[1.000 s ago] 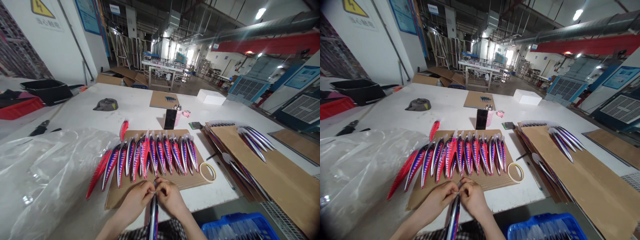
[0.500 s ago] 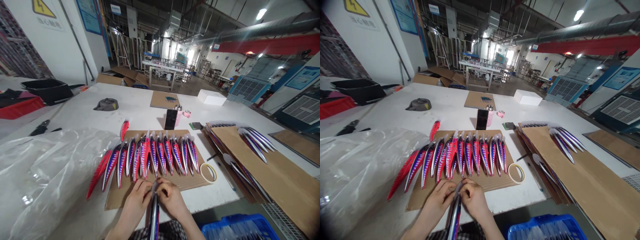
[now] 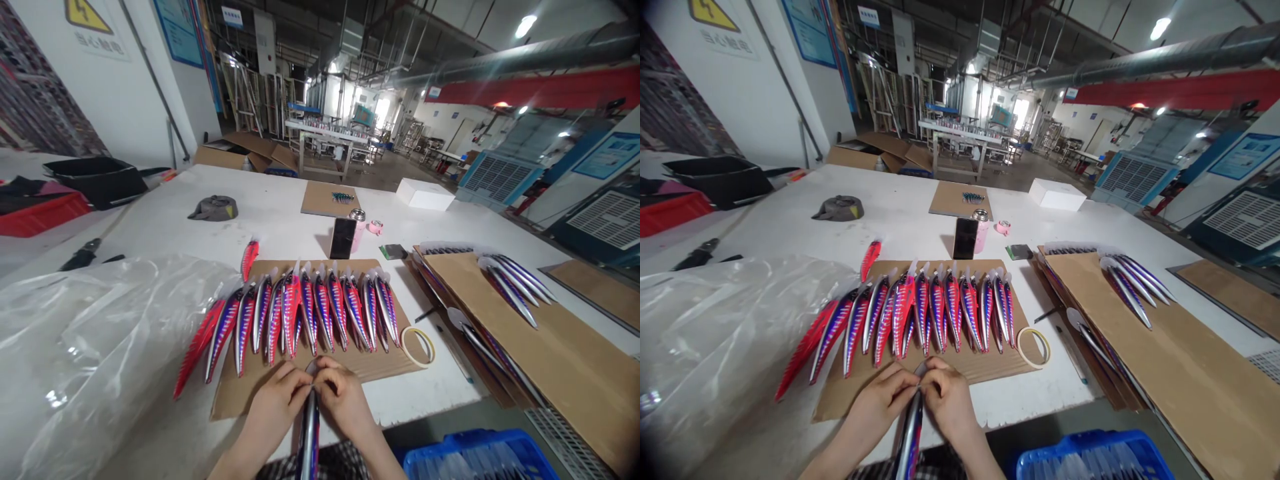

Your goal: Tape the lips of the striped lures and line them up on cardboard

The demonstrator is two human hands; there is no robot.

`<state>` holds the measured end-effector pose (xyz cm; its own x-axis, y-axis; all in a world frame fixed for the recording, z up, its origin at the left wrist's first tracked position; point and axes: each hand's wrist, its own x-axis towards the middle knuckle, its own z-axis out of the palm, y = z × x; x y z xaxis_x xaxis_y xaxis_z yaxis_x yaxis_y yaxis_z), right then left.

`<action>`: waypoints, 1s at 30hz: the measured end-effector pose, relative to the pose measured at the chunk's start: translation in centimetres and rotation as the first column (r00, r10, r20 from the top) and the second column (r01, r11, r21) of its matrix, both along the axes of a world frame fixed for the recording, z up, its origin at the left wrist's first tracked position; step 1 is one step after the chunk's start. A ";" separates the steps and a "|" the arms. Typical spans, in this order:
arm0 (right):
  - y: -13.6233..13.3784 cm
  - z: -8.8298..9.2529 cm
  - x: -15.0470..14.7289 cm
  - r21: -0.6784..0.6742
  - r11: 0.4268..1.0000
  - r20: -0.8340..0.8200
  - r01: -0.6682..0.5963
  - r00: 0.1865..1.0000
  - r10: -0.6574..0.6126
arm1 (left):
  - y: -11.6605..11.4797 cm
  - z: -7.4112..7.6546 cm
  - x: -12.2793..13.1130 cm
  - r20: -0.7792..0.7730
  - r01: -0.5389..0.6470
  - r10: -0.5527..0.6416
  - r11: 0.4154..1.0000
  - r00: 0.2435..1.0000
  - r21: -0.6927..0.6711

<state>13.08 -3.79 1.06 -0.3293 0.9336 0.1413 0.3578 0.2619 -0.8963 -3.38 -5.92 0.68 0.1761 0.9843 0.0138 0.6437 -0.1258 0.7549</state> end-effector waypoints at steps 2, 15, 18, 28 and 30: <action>-0.1 -0.3 0.0 -0.008 1.000 0.012 0.027 1.000 -0.027 | 0.2 -0.2 0.0 -0.004 -0.013 0.013 1.000 1.000 -0.007; 0.5 0.4 0.2 -0.072 0.997 0.056 0.019 0.998 -0.015 | 0.0 -0.3 0.3 -0.032 -0.048 0.049 0.999 0.998 0.026; 0.6 0.8 0.5 -0.079 0.997 0.029 -0.014 0.999 0.016 | -0.1 -0.3 0.3 -0.035 -0.045 0.046 0.999 0.998 0.029; 1.2 0.5 0.4 -0.093 0.995 -0.015 -0.022 1.000 0.021 | 0.0 -0.2 0.2 -0.064 -0.055 0.057 0.998 0.996 0.037; 1.1 0.3 0.1 -0.080 0.997 -0.002 -0.021 1.000 0.021 | 0.0 -0.3 0.2 -0.068 -0.057 0.059 0.998 0.996 0.040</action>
<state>13.22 -2.70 1.40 -0.3488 0.9348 0.0668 0.3517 0.1966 -0.9152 -3.15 -5.91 0.38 0.1208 0.9918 0.0411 0.7009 -0.1145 0.7040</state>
